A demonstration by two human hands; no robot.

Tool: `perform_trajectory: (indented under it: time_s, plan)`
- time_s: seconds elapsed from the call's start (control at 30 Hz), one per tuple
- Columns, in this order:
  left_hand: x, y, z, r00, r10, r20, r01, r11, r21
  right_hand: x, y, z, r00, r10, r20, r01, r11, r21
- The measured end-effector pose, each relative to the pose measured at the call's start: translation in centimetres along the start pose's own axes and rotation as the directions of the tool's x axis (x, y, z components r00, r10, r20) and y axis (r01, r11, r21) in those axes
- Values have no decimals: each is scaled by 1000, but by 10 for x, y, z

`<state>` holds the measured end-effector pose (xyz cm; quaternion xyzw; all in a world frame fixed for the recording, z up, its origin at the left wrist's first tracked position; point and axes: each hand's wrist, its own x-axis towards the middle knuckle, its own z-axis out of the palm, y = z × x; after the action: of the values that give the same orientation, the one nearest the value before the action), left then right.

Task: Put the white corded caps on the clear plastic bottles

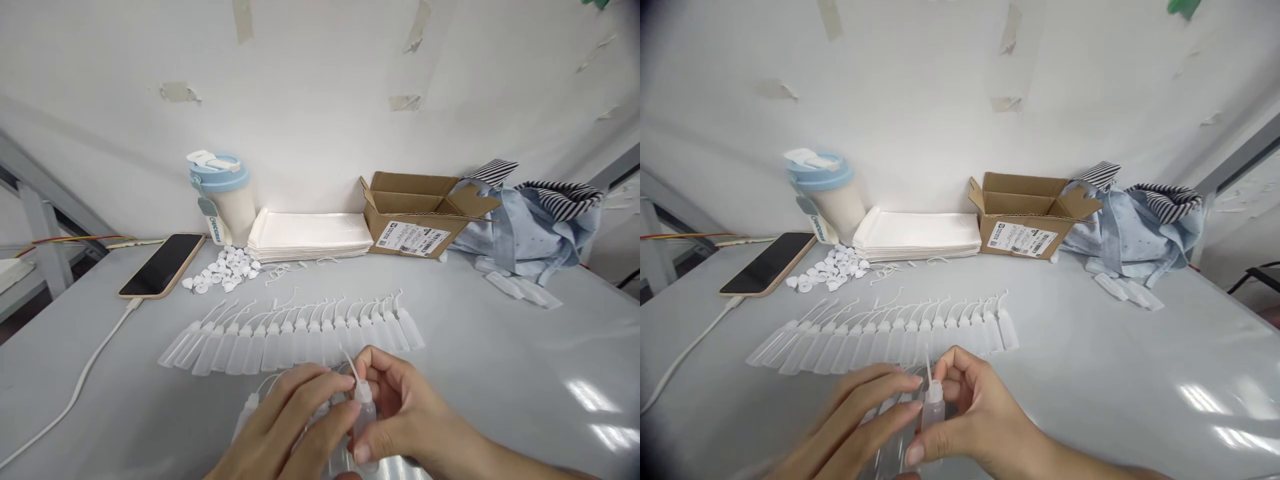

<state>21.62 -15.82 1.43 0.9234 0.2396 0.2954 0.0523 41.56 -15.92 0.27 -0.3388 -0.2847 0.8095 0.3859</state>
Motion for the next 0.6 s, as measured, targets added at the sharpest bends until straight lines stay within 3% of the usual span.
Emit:
perform_trajectory:
  time_s: [0.13,0.43,0.6]
  plan:
    - [-1,1,1,995,69,67,-77,989,124,0,4,2,1000,4,27,-5,1000,21]
    - [4,7,3,996,86,27,-89,969,230,1,10,5,996,-65,55,67,997,-26]
    - [3,9,1,992,123,15,-122,954,275,-4,13,2,987,-163,-9,154,944,-292]
